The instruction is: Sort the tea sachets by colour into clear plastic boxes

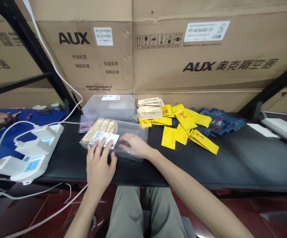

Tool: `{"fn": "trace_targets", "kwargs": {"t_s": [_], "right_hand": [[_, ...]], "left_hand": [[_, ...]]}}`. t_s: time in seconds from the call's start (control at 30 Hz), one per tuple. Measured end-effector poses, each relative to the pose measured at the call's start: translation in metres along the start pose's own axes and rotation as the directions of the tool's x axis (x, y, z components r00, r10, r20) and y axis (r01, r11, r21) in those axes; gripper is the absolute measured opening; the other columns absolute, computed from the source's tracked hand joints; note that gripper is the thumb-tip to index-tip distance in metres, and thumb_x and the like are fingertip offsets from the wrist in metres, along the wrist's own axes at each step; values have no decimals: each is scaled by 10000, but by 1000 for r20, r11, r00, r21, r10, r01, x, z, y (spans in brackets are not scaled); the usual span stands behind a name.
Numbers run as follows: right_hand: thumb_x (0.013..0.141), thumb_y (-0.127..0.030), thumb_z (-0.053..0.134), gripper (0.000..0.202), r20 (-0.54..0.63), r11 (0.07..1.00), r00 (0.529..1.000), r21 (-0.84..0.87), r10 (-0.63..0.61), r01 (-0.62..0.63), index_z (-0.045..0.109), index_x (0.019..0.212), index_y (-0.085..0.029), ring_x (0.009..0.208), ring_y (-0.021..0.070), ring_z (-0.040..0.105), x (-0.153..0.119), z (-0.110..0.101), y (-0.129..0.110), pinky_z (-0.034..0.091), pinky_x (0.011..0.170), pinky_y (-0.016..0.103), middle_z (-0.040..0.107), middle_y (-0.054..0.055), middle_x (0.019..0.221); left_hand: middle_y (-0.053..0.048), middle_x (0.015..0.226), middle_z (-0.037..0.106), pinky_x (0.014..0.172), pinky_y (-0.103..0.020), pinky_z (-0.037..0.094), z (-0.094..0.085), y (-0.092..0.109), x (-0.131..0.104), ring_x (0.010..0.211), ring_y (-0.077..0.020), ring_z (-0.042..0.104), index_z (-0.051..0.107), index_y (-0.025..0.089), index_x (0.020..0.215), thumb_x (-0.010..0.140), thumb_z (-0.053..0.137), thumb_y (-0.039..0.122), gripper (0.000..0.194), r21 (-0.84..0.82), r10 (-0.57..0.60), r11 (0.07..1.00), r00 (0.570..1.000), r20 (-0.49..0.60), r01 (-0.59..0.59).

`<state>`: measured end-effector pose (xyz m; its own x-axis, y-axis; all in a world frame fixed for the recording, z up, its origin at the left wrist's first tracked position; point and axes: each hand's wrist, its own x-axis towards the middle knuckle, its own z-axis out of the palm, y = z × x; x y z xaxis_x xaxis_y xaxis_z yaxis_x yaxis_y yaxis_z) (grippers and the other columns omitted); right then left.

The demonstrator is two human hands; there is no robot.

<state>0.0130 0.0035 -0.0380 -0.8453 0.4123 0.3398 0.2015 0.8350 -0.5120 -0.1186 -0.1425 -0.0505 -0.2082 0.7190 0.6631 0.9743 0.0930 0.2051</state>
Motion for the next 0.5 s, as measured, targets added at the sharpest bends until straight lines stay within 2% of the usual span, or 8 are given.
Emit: {"fn": "trace_targets", "kwargs": {"t_s": [0.27,0.4,0.5], "right_hand": [[937,-257,599,224,-5,1000,1000,11,12,-12,646,1128,-150,975,199,630,-1,-1,-1,481,899,368,684,109,1120],[939,-258,597,233,1,1000,1000,5,8,-8,646,1133,-139,1062,217,617,0,0,0,467,947,381,678,119,1154],[938,-258,598,231,2,1000,1000,-2,9,-9,647,1129,-138,1034,210,623,0,0,0,477,930,372,681,115,1139]], "left_hand": [[-86,1422,550,1166,-542,306,0,0,0,1371,-318,416,573,236,1324,906,529,220,421,-11,-6,1000,1000,-4,6],[-84,1430,544,1166,-540,304,0,0,0,1372,-318,414,568,239,1328,908,526,223,422,-9,-4,1000,1000,-5,4],[-82,1427,546,1166,-541,303,1,0,0,1373,-318,413,568,243,1329,908,524,225,424,-11,-8,1000,1000,-5,8]]}}
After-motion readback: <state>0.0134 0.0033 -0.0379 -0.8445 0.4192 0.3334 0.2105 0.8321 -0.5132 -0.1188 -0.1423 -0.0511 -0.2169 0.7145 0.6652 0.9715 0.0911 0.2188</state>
